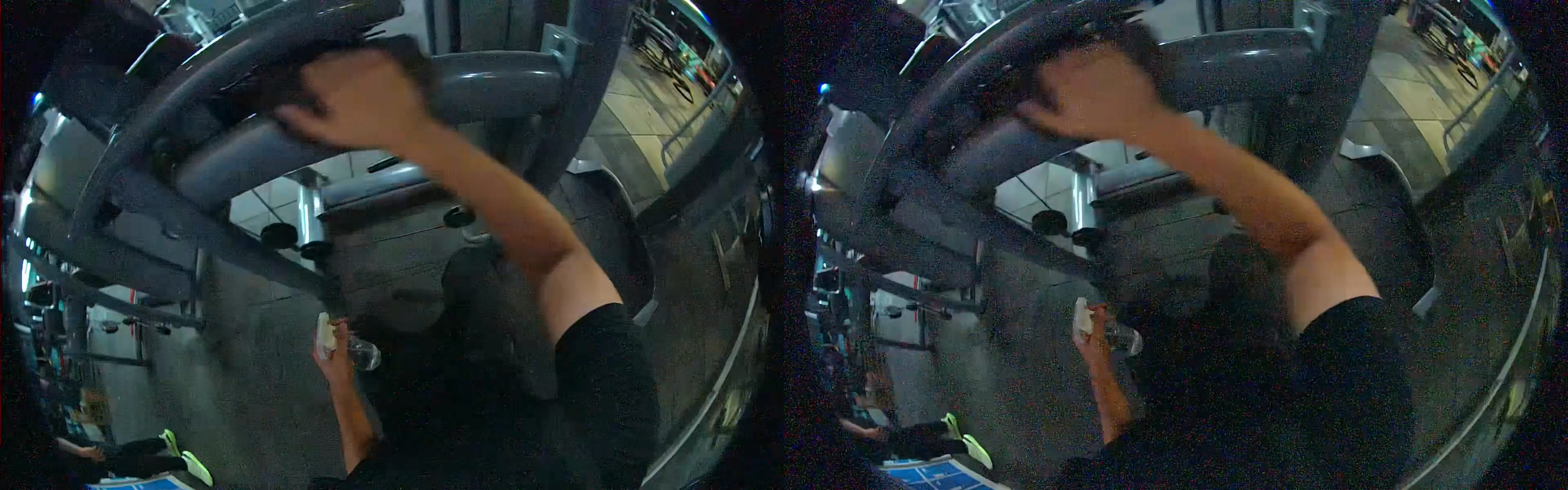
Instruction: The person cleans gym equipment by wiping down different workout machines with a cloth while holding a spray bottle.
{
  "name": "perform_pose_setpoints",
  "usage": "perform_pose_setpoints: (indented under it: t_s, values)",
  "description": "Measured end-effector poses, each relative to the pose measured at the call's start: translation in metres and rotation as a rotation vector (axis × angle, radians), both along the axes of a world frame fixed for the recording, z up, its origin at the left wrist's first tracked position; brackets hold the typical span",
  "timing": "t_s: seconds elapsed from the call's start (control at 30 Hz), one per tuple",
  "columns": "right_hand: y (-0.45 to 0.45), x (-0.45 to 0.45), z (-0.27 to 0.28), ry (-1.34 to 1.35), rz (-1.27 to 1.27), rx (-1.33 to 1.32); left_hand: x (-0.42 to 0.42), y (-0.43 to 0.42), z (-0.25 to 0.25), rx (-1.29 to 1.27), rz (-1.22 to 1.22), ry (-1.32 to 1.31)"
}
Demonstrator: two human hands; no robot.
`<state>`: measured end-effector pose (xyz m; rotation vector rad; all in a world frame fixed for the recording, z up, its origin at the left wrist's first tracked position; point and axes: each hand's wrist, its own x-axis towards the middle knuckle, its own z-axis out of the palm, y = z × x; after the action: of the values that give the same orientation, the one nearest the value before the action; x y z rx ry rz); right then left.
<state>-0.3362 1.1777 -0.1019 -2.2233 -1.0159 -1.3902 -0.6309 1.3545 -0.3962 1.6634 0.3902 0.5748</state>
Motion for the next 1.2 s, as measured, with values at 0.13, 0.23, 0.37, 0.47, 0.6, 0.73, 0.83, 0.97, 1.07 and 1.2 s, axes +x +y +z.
perform_pose_setpoints:
  t_s: [0.13, 0.23, 0.37, 0.47, 0.6, 0.73, 0.83, 0.97, 1.07, 1.2]
  values:
    - [-0.163, 0.021, 0.016, 0.229, -0.17, 0.067, 0.016, -0.002, -0.005, -0.073, -0.065, -0.052]
    - [-0.218, 0.047, 0.004, -0.157, -0.263, 0.039, 0.009, 0.009, -0.012, -0.224, -0.034, -0.031]
    - [-0.148, 0.014, 0.009, 0.101, -0.588, 0.296, -0.014, 0.019, 0.014, -0.144, 0.049, 0.053]
    - [-0.048, 0.017, -0.028, -0.3, -0.407, 0.28, -0.018, 0.058, -0.016, -0.072, -0.005, 0.045]
    - [0.113, -0.023, -0.056, -0.07, -0.018, 0.135, -0.028, 0.079, -0.031, -0.391, 0.016, -0.193]
    - [0.137, -0.021, -0.064, -0.294, 0.012, -0.01, -0.021, 0.049, 0.013, -0.194, 0.188, -0.093]
    - [0.076, -0.008, -0.08, -0.143, 0.055, 0.092, -0.04, 0.077, -0.018, -0.176, 0.096, -0.018]
    - [-0.071, 0.048, -0.117, -0.341, -0.071, 0.816, -0.055, 0.061, -0.008, 0.076, 0.171, -0.052]
    - [-0.078, 0.038, -0.108, -0.251, -0.251, 1.255, -0.072, 0.083, -0.036, -0.142, 0.124, 0.054]
    - [0.022, -0.007, -0.089, 0.538, 0.34, 1.912, -0.071, 0.09, -0.043, -0.237, 0.031, -0.032]
